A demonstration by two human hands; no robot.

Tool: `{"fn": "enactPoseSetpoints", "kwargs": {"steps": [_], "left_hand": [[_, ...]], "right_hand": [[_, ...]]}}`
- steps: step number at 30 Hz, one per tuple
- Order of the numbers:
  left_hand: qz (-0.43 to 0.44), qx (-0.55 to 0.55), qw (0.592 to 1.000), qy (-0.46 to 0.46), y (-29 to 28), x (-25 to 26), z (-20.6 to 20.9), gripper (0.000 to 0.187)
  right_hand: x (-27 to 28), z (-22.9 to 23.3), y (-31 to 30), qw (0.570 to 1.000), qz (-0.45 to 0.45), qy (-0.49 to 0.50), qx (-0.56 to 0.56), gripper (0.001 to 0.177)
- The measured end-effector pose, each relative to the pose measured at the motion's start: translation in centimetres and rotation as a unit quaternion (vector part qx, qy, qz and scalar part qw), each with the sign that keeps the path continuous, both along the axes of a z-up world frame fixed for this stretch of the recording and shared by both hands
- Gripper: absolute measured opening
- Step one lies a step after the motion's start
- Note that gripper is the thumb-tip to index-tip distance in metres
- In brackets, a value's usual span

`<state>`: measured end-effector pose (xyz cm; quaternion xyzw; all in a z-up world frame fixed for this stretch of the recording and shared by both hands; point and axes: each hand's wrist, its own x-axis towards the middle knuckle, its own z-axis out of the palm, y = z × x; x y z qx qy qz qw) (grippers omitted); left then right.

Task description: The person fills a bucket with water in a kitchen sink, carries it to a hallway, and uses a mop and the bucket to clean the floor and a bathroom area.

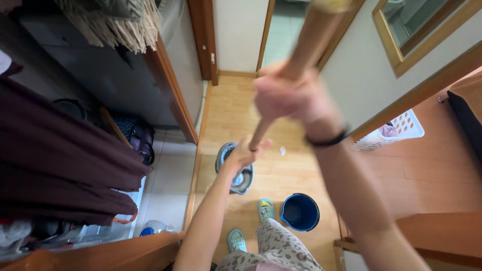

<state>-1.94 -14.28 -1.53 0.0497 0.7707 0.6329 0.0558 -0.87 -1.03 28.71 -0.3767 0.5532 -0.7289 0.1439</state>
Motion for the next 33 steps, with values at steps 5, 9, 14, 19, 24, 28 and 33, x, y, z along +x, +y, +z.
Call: {"fn": "enactPoseSetpoints", "kwargs": {"steps": [5,9,14,19,24,28,33], "left_hand": [[-0.247,0.012,0.967,0.061,0.0,-1.1,3.8,0.046],[-0.064,0.064,0.989,0.119,3.0,2.4,7.3,0.031],[0.140,-0.001,0.972,0.188,2.6,-0.9,-5.3,0.015],[0.026,-0.026,0.986,0.164,1.4,-3.3,-10.1,0.021],[0.054,-0.037,0.988,0.142,2.6,-3.3,-11.8,0.029],[0.203,-0.023,0.972,0.112,4.2,-1.4,-10.8,0.032],[0.070,-0.020,0.991,0.116,1.4,-1.8,-7.0,0.034]], "right_hand": [[3.9,6.6,-0.4,0.994,-0.072,-0.010,-0.080,0.043],[3.6,2.8,-2.6,0.910,-0.392,0.131,-0.038,0.045],[0.0,-0.1,0.3,0.996,-0.078,-0.035,0.037,0.047],[-2.2,-9.1,-1.2,0.991,-0.101,-0.089,-0.007,0.052],[-2.1,-10.4,-3.3,0.967,-0.247,-0.043,-0.040,0.050],[-0.6,-8.6,-3.2,0.955,-0.296,-0.021,-0.007,0.050],[-1.4,-0.6,-1.0,0.969,-0.237,0.028,0.070,0.049]]}}
